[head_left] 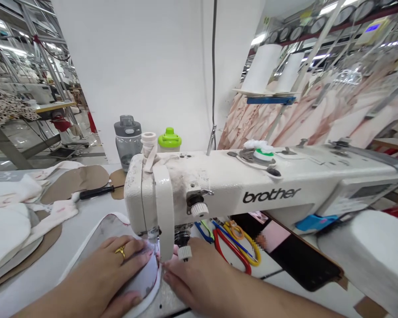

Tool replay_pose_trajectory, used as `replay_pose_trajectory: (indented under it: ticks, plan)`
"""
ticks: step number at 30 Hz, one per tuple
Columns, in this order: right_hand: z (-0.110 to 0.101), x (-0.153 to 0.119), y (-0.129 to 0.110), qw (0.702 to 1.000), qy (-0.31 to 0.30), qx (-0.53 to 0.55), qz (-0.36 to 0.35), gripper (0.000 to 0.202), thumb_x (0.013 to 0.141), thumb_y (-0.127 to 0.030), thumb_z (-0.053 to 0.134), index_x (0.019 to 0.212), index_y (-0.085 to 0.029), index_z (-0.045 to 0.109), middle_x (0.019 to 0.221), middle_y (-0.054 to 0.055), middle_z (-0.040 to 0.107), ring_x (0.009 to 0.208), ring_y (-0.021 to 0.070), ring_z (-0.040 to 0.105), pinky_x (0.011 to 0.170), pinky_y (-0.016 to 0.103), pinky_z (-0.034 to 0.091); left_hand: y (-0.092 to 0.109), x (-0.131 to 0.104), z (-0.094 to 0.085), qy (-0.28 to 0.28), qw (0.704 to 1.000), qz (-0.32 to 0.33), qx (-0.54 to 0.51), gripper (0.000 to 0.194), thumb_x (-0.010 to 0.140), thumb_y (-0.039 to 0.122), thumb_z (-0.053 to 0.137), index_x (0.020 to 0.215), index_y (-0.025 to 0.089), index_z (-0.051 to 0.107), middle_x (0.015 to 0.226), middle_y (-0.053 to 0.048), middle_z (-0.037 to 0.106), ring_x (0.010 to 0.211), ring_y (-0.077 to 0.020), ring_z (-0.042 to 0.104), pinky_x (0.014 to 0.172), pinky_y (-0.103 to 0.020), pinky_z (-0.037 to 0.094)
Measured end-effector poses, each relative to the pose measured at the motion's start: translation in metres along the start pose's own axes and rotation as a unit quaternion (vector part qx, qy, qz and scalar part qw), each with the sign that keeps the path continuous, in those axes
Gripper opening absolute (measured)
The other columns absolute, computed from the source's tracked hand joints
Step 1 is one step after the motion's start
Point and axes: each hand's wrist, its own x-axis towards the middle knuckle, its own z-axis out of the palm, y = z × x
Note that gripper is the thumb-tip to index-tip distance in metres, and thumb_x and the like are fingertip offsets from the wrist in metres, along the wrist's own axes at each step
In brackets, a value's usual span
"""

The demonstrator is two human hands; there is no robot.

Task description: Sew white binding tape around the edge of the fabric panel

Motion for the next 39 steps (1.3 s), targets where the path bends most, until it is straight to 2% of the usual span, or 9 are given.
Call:
replay_pose_trajectory:
  ticks: [5,10,15,19,24,30,35,39]
  plan:
    - [-0.001,-0.003,0.000,1.000,-0.003,0.020,-0.011,0.033,0.103,-0.036,0.039,0.095,-0.021,0.068,0.087,0.004,0.069,0.079,0.0220,0.062,0.068,0.033,0.044,-0.008,-0.004,-0.008,-0.056,0.998,-0.022,-0.027,0.061,0.084,0.052,0.070,0.140,0.034,0.055,0.134,-0.005,0.067,0.113,-0.0269,0.068,0.091,-0.037,0.059]
    - [-0.003,-0.004,-0.001,0.999,-0.017,0.041,-0.012,0.027,0.101,-0.034,0.043,0.105,-0.021,0.067,0.093,0.006,0.070,0.088,0.0234,0.064,0.076,0.033,0.048,-0.008,0.000,-0.014,-0.081,0.995,-0.030,-0.059,0.055,0.087,0.047,0.067,0.140,0.037,0.056,0.139,-0.002,0.064,0.118,-0.0251,0.066,0.094,-0.036,0.059]
    - [-0.007,-0.002,-0.005,0.998,-0.055,0.016,-0.007,0.028,0.101,-0.031,0.042,0.107,-0.020,0.067,0.096,0.008,0.071,0.089,0.0267,0.065,0.074,0.037,0.050,-0.012,0.007,-0.022,-0.118,0.989,-0.028,-0.080,0.041,0.090,0.040,0.064,0.131,0.039,0.064,0.136,0.000,0.065,0.117,-0.0239,0.066,0.097,-0.037,0.058]
    - [-0.009,-0.001,-0.007,0.998,-0.060,0.010,0.000,0.029,0.101,-0.031,0.042,0.109,-0.021,0.068,0.096,0.008,0.072,0.088,0.0275,0.066,0.073,0.037,0.050,-0.013,0.008,-0.025,-0.105,0.990,-0.030,-0.086,0.042,0.086,0.041,0.069,0.128,0.041,0.066,0.126,0.001,0.071,0.111,-0.0237,0.069,0.094,-0.035,0.059]
    - [-0.008,0.000,-0.007,0.999,-0.040,0.000,0.004,0.029,0.101,-0.031,0.043,0.110,-0.021,0.068,0.094,0.008,0.072,0.085,0.0265,0.066,0.071,0.036,0.050,-0.013,0.007,-0.022,-0.080,0.994,-0.022,-0.073,0.050,0.084,0.038,0.071,0.133,0.045,0.061,0.134,0.003,0.067,0.114,-0.0244,0.068,0.092,-0.033,0.060]
    - [0.000,-0.002,-0.004,0.999,0.005,-0.035,0.009,0.027,0.097,-0.029,0.049,0.080,-0.019,0.068,0.075,0.007,0.069,0.076,0.0247,0.062,0.065,0.034,0.045,-0.015,0.005,-0.011,-0.072,0.993,-0.047,-0.079,0.046,0.085,0.036,0.070,0.130,0.041,0.064,0.132,0.000,0.067,0.115,-0.0249,0.066,0.095,-0.034,0.058]
    - [0.003,-0.002,-0.002,1.000,0.020,-0.023,0.006,0.028,0.097,-0.030,0.048,0.080,-0.019,0.068,0.084,0.007,0.071,0.078,0.0237,0.062,0.067,0.034,0.045,-0.015,0.007,-0.006,-0.083,0.990,-0.079,-0.085,0.043,0.088,0.037,0.067,0.130,0.041,0.064,0.123,-0.001,0.069,0.109,-0.0259,0.067,0.090,-0.037,0.057]
    - [0.003,-0.001,-0.002,0.999,0.026,-0.025,0.012,0.029,0.098,-0.029,0.048,0.079,-0.019,0.068,0.079,0.007,0.069,0.076,0.0227,0.061,0.066,0.033,0.044,-0.010,0.009,0.001,-0.068,0.992,-0.080,-0.070,0.036,0.094,0.042,0.061,0.130,0.038,0.064,0.115,-0.002,0.071,0.104,-0.0252,0.066,0.091,-0.039,0.054]
